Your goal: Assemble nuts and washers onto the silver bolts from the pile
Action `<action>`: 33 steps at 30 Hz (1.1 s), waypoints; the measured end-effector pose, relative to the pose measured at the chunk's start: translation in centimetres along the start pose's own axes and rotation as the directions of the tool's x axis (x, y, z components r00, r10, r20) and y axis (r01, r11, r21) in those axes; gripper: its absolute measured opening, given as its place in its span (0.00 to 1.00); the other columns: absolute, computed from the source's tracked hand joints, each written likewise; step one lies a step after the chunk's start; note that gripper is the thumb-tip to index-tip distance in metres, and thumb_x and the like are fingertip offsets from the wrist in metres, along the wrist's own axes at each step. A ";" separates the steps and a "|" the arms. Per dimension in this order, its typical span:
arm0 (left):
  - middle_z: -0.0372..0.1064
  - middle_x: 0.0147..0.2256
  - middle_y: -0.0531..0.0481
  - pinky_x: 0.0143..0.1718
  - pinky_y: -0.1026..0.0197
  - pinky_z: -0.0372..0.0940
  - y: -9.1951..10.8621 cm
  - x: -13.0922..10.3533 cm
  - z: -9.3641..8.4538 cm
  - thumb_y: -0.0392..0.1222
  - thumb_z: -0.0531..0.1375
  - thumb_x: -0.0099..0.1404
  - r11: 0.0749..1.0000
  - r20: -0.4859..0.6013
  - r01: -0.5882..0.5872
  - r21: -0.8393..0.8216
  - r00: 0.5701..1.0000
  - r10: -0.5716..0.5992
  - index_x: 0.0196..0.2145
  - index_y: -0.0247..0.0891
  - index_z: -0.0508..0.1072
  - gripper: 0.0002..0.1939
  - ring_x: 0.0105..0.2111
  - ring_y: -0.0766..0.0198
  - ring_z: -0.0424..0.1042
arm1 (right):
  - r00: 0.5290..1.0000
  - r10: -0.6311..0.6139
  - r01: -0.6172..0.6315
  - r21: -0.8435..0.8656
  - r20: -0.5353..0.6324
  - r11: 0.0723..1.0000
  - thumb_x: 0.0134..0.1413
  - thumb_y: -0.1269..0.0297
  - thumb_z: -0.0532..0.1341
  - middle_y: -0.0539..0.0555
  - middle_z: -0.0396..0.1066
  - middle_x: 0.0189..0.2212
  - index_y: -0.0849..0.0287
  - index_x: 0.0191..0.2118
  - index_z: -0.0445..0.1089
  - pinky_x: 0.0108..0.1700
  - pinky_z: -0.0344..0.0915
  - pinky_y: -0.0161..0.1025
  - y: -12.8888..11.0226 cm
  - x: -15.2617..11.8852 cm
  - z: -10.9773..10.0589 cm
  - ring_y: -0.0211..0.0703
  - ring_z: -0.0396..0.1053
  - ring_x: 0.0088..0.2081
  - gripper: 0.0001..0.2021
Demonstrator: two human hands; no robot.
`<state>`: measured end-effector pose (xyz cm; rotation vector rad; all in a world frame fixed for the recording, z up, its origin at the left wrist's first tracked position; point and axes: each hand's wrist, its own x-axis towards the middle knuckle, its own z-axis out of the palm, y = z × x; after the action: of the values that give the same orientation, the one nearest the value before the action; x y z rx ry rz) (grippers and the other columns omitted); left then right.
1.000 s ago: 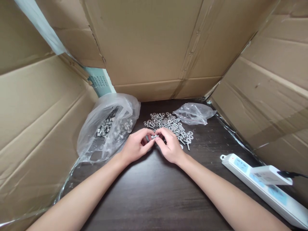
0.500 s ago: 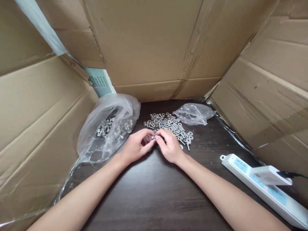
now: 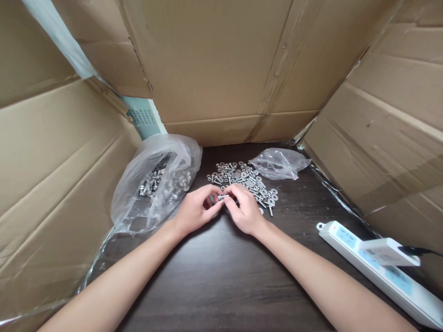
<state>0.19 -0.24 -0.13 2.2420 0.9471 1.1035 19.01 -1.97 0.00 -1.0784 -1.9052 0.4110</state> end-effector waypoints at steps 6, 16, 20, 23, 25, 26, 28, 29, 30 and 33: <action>0.72 0.32 0.54 0.29 0.70 0.67 -0.1 0.0 0.0 0.40 0.63 0.70 1.000 -0.002 0.003 -0.005 1.000 -0.003 0.45 0.38 0.73 0.07 0.28 0.71 0.71 | 1.000 -0.001 0.001 0.008 0.006 1.000 0.66 0.68 0.54 0.53 0.72 0.32 0.55 0.35 0.64 0.41 0.62 0.43 0.1 0.0 0.1 0.46 0.69 0.36 0.07; 0.72 0.33 0.54 0.29 0.70 0.66 0.0 0.0 -0.1 0.39 0.63 0.71 1.000 -0.001 -0.012 0.004 1.000 0.012 0.44 0.38 0.73 0.06 0.28 0.70 0.71 | 1.000 0.011 -0.011 -0.003 0.019 1.000 0.68 0.67 0.53 0.52 0.72 0.31 0.54 0.33 0.63 0.41 0.62 0.43 0.0 0.0 0.1 0.45 0.68 0.35 0.09; 0.72 0.33 0.53 0.28 0.69 0.66 0.0 0.0 -0.1 0.39 0.62 0.71 1.000 0.000 -0.015 0.008 1.000 0.015 0.44 0.38 0.73 0.06 0.28 0.70 0.71 | 1.000 0.013 -0.013 -0.004 0.021 1.000 0.68 0.67 0.53 0.52 0.71 0.31 0.54 0.33 0.63 0.41 0.62 0.44 0.0 0.0 0.0 0.46 0.68 0.35 0.09; 0.72 0.32 0.53 0.28 0.69 0.66 0.1 0.0 -0.1 0.39 0.62 0.70 1.000 -0.004 -0.016 0.010 1.000 0.016 0.44 0.38 0.73 0.06 0.27 0.70 0.70 | 1.000 0.012 -0.012 0.005 0.023 1.000 0.66 0.67 0.54 0.52 0.71 0.32 0.55 0.34 0.64 0.41 0.62 0.44 0.0 0.0 0.0 0.46 0.68 0.35 0.07; 0.72 0.32 0.54 0.28 0.69 0.66 0.1 0.0 -0.1 0.39 0.62 0.70 1.000 -0.003 -0.014 0.009 1.000 0.014 0.44 0.38 0.73 0.06 0.27 0.70 0.70 | 1.000 0.015 -0.015 0.008 0.021 1.000 0.64 0.67 0.55 0.53 0.70 0.32 0.55 0.36 0.65 0.41 0.62 0.43 -0.1 0.0 -0.1 0.46 0.68 0.36 0.04; 0.72 0.32 0.54 0.28 0.69 0.66 0.1 0.0 -0.1 0.39 0.62 0.70 1.000 -0.003 -0.012 0.009 1.000 0.012 0.44 0.38 0.73 0.06 0.27 0.71 0.71 | 1.000 0.017 -0.017 0.008 0.019 1.000 0.63 0.68 0.55 0.53 0.70 0.33 0.56 0.36 0.65 0.41 0.62 0.43 -0.1 0.0 -0.1 0.46 0.68 0.36 0.04; 0.72 0.32 0.54 0.28 0.69 0.66 0.1 0.0 0.0 0.40 0.63 0.70 1.000 -0.002 -0.005 0.009 1.000 0.005 0.43 0.38 0.73 0.05 0.27 0.71 0.71 | 1.000 0.017 -0.018 0.006 0.018 1.000 0.63 0.68 0.55 0.53 0.70 0.33 0.55 0.36 0.65 0.41 0.62 0.43 0.0 0.0 0.0 0.46 0.68 0.36 0.04; 0.72 0.32 0.54 0.28 0.69 0.66 0.1 0.0 0.0 0.40 0.63 0.70 1.000 0.000 0.001 0.008 1.000 -0.001 0.43 0.38 0.73 0.05 0.27 0.71 0.71 | 1.000 0.017 -0.017 0.005 0.018 1.000 0.63 0.68 0.55 0.53 0.70 0.32 0.55 0.36 0.65 0.41 0.62 0.43 0.0 0.0 0.0 0.46 0.68 0.36 0.04; 0.72 0.32 0.54 0.28 0.69 0.66 0.0 0.0 0.0 0.41 0.63 0.70 1.000 0.001 0.006 0.007 1.000 -0.006 0.42 0.38 0.72 0.05 0.27 0.71 0.71 | 1.000 0.017 -0.017 0.003 0.019 1.000 0.64 0.68 0.54 0.53 0.71 0.32 0.55 0.36 0.65 0.41 0.62 0.43 0.0 0.0 0.0 0.46 0.68 0.36 0.05; 0.72 0.32 0.55 0.28 0.69 0.66 0.0 -0.1 0.1 0.40 0.63 0.70 1.000 0.002 0.016 0.001 1.000 -0.016 0.43 0.39 0.72 0.06 0.27 0.71 0.71 | 1.000 0.017 -0.017 0.000 0.019 1.000 0.65 0.68 0.54 0.53 0.71 0.32 0.55 0.35 0.64 0.41 0.62 0.43 0.1 0.0 0.0 0.46 0.69 0.36 0.06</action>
<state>0.20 -0.27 -0.23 2.2326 0.9633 1.0937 19.02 -1.95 -0.07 -1.0949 -1.9137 0.4330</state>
